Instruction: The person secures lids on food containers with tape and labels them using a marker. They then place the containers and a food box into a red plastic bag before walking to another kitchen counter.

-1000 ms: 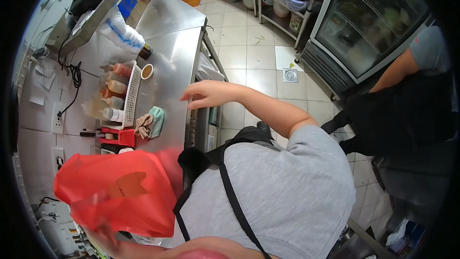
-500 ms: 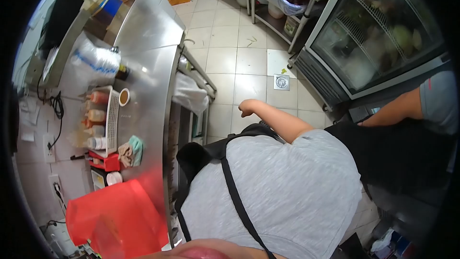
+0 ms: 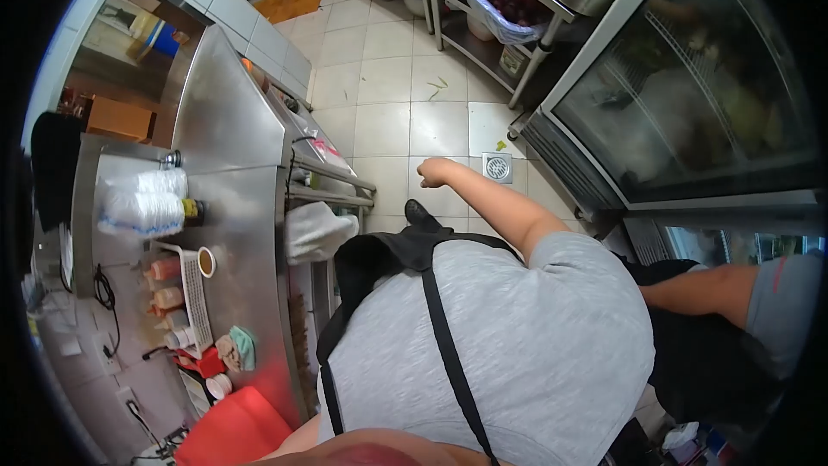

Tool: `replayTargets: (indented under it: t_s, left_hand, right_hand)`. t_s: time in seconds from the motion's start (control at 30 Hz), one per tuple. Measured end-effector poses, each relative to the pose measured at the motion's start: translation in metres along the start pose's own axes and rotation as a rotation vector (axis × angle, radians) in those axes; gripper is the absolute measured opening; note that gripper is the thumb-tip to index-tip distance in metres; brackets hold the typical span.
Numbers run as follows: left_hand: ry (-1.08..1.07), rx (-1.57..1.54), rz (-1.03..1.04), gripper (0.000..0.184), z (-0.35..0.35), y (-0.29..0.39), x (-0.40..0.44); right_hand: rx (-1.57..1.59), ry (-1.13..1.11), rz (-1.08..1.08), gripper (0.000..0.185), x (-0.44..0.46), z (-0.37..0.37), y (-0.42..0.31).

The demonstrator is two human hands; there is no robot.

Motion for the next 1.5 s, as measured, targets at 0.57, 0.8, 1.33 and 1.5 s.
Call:
replayTargets:
  t_s: [0.57,0.8,1.33,1.5]
  left_hand:
    - [-0.43,-0.498,0.213,0.036,0.434,0.165,-0.072]
    - [-1.719,-0.299,0.171,0.01,0.762,0.156,-0.306]
    - [-1.938,0.232,-0.587,0.025,1.087,0.148,-0.589]
    - [-1.888,0.201,-0.589,0.02,1.073,0.105,-0.57]
  right_hand:
    - [1.113,0.514,0.941,0.02,-0.026,0.046,0.257]
    - [1.406,1.099,0.875,0.018,-0.01,-0.042,0.338]
    - [1.619,1.898,0.668,0.031,0.0,-0.169,0.432]
    - [1.49,2.073,0.68,0.028,-0.001,-0.168,0.427]
Point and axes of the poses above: each hand's wrist, its own x-axis towards the middle knuckle, its own z-axis out of the palm, y = z × x, the point moved 4 cm from there along x, towards the middle knuckle, and after that the axes turned 13 degrees about -z, right-handed, at the moved point
